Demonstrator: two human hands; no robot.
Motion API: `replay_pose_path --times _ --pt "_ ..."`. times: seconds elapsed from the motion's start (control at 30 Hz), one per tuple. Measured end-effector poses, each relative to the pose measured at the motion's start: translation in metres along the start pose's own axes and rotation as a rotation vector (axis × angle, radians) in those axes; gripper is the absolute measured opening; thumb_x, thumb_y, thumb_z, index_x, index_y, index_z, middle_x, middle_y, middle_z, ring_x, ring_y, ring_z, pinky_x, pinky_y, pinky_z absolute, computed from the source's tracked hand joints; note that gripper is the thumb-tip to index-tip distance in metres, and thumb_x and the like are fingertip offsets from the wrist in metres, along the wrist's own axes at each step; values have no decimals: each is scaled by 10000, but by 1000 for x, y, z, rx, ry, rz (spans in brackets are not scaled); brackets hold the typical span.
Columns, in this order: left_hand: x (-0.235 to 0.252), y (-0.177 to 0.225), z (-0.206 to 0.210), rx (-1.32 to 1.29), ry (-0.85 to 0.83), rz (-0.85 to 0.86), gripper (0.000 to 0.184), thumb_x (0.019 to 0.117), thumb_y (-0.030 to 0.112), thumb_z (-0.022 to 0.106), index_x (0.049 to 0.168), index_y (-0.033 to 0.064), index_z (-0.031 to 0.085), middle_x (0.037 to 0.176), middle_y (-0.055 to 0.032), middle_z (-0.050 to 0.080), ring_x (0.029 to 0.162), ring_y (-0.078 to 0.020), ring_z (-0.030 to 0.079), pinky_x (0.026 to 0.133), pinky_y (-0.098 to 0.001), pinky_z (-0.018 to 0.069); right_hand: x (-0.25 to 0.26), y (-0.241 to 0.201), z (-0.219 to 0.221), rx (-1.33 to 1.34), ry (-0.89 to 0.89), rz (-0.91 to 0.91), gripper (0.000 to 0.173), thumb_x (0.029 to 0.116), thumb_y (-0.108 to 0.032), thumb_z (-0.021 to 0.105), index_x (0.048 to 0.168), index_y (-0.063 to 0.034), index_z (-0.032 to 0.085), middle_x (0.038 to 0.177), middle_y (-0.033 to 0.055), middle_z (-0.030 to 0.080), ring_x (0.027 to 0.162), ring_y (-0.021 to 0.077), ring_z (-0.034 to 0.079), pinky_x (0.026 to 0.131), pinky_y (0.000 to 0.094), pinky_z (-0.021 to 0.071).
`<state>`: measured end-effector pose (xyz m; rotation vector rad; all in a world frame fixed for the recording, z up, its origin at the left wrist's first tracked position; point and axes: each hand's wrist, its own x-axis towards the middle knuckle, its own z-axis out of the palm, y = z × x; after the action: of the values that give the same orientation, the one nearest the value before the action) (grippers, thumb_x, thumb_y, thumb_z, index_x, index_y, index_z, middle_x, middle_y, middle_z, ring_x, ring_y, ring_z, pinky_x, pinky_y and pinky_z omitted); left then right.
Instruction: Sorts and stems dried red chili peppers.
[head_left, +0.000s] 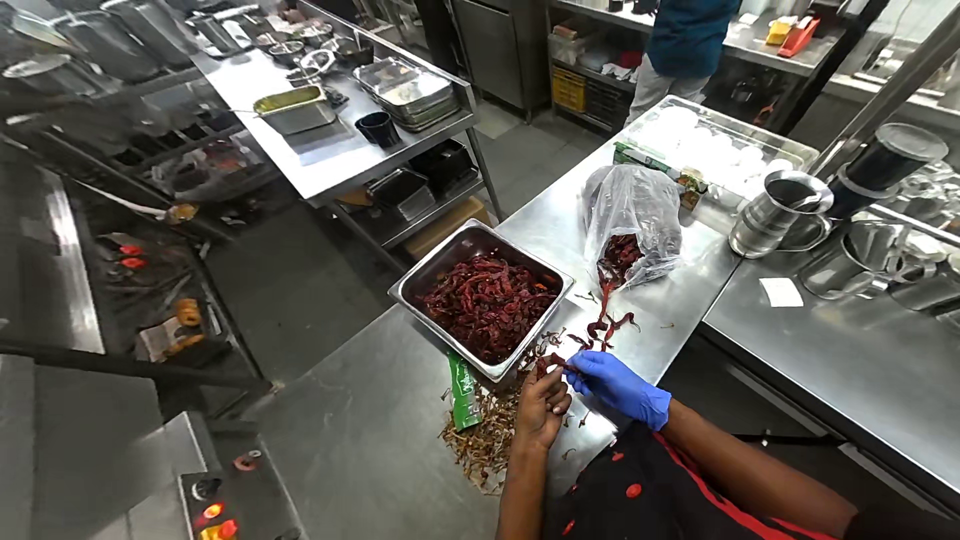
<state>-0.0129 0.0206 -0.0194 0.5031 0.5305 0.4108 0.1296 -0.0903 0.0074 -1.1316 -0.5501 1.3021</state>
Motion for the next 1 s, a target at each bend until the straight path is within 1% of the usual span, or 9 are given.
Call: replay_pose_path --times 0.13,0.3,0.43,0.5,0.63,0.8,0.87,0.93,1.0 --pt "-1 -3 4 95 2 85 161 983 103 628 1137 132 661 593 15 439 427 -52 367 422 -217 370 0 -4 2 -52 69 -4 227 1026 -269 602 1051 -61 690 875 57 650 687 101 560 645 257 492" --pt "-3 -18 11 86 36 187 141 980 103 637 1119 112 658 571 33 379 425 -58 358 434 -235 384 0 -1 10 -102 298 -87 226 1031 -314 597 1021 -107 688 807 39 626 653 113 545 613 271 480" --pt "-5 -20 11 82 39 209 131 997 115 619 1126 111 644 572 32 385 430 -58 365 438 -235 385 0 -1 5 -87 195 -75 237 1036 -303 594 1040 -80 672 839 63 633 680 129 561 638 281 492" --pt "-5 -16 9 119 44 227 123 993 118 626 1112 117 659 609 13 434 444 -55 370 439 -228 380 -4 -5 3 -151 113 -59 192 1007 -220 632 1096 -60 690 908 80 676 726 136 590 680 287 510" --pt "-5 -12 7 159 -2 218 126 993 133 636 1115 113 665 621 1 445 448 -61 374 441 -233 381 -7 -7 1 -250 130 -84 92 936 -139 700 984 -60 703 878 76 662 743 162 592 686 319 514" --pt "-11 -3 17 257 -47 209 283 1002 151 620 1282 125 662 618 12 415 463 -68 366 459 -249 385 -8 -7 -3 -269 148 -114 134 1021 -198 602 1081 -86 646 958 82 689 757 168 607 686 325 506" --pt "-12 -2 16 243 -70 207 249 1014 175 609 1249 117 668 610 19 396 459 -69 363 456 -248 385 -12 -9 -6 -366 136 -141 118 1033 -216 589 1085 -121 635 973 68 687 777 180 620 689 336 525" --pt "-11 -3 14 224 -72 173 178 1036 252 583 1112 115 668 607 32 391 449 -60 369 440 -231 384 -14 -14 -6 -511 155 -195 103 1031 -221 580 1068 -145 640 904 51 655 739 180 611 646 346 529" --pt "-11 -2 15 297 -32 127 193 1026 300 612 994 111 632 640 -2 454 454 -66 395 426 -218 376 -14 -19 -4 -624 189 -250 98 1031 -219 575 1060 -162 650 870 25 647 713 161 603 612 342 519"
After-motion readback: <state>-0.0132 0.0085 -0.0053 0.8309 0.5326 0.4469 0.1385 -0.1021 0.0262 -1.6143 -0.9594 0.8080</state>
